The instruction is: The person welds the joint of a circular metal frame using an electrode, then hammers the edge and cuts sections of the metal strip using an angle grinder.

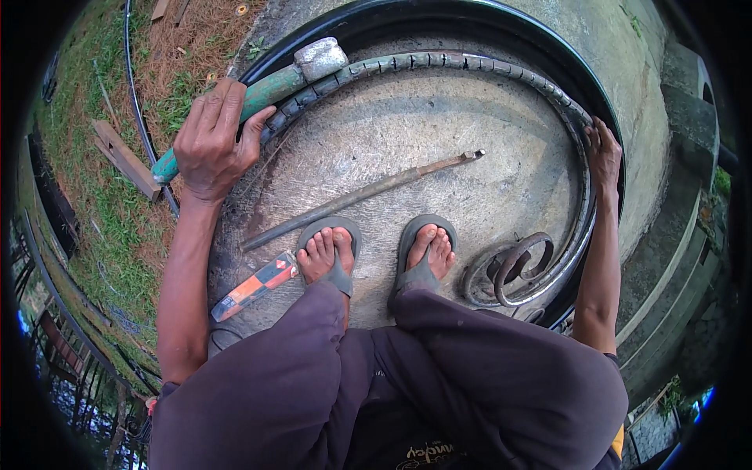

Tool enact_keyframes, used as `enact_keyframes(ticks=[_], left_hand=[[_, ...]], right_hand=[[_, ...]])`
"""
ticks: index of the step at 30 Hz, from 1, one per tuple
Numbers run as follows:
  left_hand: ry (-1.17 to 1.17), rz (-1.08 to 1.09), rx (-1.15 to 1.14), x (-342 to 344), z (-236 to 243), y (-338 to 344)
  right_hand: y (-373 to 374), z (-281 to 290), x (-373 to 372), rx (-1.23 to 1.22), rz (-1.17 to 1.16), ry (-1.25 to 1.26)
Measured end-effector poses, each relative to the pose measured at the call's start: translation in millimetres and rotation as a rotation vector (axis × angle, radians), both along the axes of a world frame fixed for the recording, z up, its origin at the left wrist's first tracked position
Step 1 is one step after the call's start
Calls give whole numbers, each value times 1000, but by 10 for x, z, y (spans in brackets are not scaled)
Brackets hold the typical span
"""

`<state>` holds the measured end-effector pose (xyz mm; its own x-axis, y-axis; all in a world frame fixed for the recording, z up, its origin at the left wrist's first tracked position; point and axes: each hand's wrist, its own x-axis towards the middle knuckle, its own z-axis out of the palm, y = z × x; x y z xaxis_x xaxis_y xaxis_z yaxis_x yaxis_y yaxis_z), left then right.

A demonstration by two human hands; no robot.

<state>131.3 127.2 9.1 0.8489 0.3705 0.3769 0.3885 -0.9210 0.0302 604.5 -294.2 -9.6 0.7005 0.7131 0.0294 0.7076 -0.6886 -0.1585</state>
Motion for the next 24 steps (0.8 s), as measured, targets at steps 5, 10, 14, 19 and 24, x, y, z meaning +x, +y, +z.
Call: enact_keyframes(ticks=[5,10,14,19,24], left_hand=[[-26,-6,-23,14,-24,-21],[9,52,-55,51,25,-61],[12,61,-10,46,11,-84],[40,89,-20,86,34,-100],[8,80,23,78,16,-89]], right_hand=[[-64,-40,69,-23,-19,-17],[298,187,-324,-129,-56,-41],[934,219,-876,122,252,-131],[1975,21,-1851,313,606,-82],[2420,-234,-2100,382,656,-74]])
